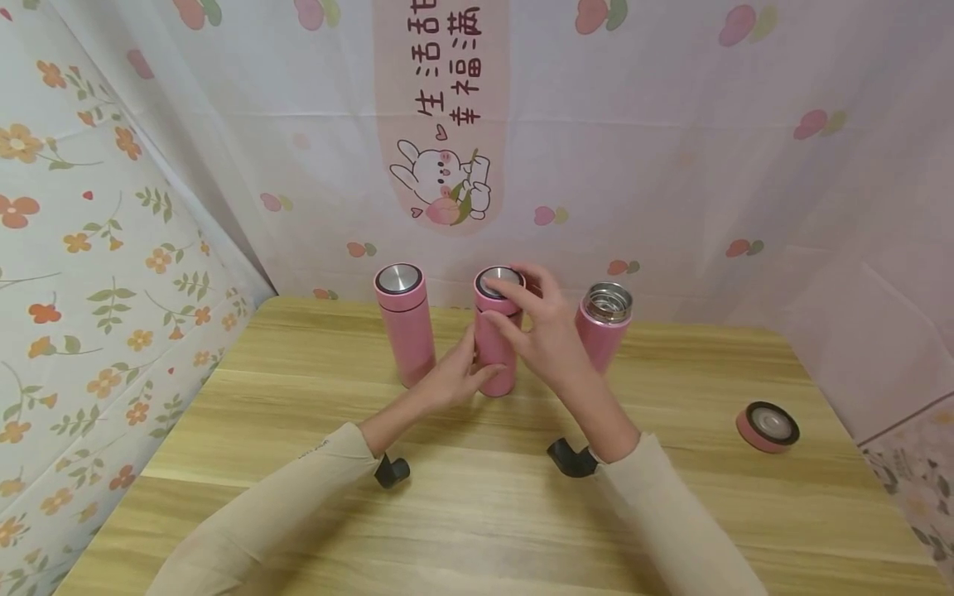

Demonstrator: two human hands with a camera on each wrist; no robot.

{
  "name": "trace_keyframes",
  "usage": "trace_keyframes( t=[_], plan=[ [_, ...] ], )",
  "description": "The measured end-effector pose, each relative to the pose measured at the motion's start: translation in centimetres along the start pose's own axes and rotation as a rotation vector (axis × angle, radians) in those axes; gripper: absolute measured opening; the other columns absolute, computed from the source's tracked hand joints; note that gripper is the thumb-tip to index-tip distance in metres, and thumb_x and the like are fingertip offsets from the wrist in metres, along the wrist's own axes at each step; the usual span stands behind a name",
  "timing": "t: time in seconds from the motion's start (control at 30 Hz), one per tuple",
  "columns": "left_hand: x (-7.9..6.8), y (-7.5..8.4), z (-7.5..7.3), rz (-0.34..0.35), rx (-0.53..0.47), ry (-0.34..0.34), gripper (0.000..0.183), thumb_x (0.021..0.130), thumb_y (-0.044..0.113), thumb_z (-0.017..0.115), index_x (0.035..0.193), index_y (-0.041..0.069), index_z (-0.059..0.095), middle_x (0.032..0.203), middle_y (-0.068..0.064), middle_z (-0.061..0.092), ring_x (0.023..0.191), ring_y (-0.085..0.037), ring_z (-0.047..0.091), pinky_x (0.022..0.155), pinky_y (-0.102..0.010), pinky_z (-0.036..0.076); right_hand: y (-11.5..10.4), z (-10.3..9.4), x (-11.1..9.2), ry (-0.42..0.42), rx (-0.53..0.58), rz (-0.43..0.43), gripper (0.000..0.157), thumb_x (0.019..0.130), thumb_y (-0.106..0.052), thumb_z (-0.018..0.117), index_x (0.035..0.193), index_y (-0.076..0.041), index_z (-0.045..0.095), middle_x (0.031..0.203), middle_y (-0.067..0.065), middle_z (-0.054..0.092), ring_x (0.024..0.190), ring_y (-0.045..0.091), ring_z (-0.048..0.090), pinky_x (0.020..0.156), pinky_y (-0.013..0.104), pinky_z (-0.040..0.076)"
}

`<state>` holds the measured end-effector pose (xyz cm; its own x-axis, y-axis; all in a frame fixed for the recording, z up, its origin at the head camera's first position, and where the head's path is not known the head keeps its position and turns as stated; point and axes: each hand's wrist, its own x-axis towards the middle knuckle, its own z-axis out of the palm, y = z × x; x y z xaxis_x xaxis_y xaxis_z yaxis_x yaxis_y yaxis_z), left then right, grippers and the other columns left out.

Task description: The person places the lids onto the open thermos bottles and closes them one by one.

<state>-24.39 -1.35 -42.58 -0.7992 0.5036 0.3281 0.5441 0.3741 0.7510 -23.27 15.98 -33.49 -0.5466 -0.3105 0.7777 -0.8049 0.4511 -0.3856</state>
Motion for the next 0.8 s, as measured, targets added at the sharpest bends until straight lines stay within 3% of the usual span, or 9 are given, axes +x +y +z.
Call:
trace_keyframes(
  t=[0.17, 0.33, 0.53, 0.8],
  plan=[
    [0.0, -0.1, 0.0, 0.018, -0.017, 0.001, 0.077, 0.091, 0.021, 0.063, 0.146, 0.012, 0.011, 0.137, -0.004, 0.038, 0.123, -0.008, 0.038, 0.101, -0.027, 0.032, -0.5, 0.2, -0.2, -0.001, -0.020, 0.055, 0.046, 0.076, -0.009, 0.078, 0.119, -0.015, 0.065, 0.127, 0.014, 0.044, 0.112, 0.024, 0.046, 0.071, 0.034, 0.046],
    [-0.1, 0.0, -0.1, -0.018, 0.010, -0.005, 0.070, 0.091, 0.026, 0.062, 0.142, 0.011, 0.016, 0.132, -0.004, 0.042, 0.119, -0.008, 0.041, 0.098, -0.026, 0.034, -0.4, -0.2, -0.1, -0.051, -0.046, 0.040, 0.049, 0.079, -0.015, 0.077, 0.125, -0.016, 0.061, 0.134, 0.010, 0.039, 0.117, 0.024, 0.043, 0.082, 0.036, 0.045],
    [0.0, 0.0, 0.1, -0.030, 0.022, -0.006, 0.072, 0.091, 0.031, 0.060, 0.143, 0.010, 0.015, 0.132, -0.005, 0.041, 0.119, -0.009, 0.041, 0.099, -0.026, 0.034, 0.3, -1.2, 0.3, -0.154, -0.002, 0.045, 0.055, 0.081, -0.012, 0.073, 0.132, -0.015, 0.053, 0.144, 0.003, 0.032, 0.130, 0.024, 0.031, 0.095, 0.047, 0.037],
    [-0.1, 0.1, 0.0, -0.045, 0.014, -0.006, 0.072, 0.091, 0.029, 0.061, 0.143, 0.011, 0.014, 0.132, -0.004, 0.041, 0.118, -0.007, 0.041, 0.098, -0.025, 0.034, 1.3, -1.6, 0.4, -0.223, 0.082, -0.002, 0.050, 0.079, 0.000, 0.072, 0.126, -0.008, 0.058, 0.138, 0.010, 0.041, 0.124, 0.030, 0.040, 0.087, 0.045, 0.043]
  ],
)
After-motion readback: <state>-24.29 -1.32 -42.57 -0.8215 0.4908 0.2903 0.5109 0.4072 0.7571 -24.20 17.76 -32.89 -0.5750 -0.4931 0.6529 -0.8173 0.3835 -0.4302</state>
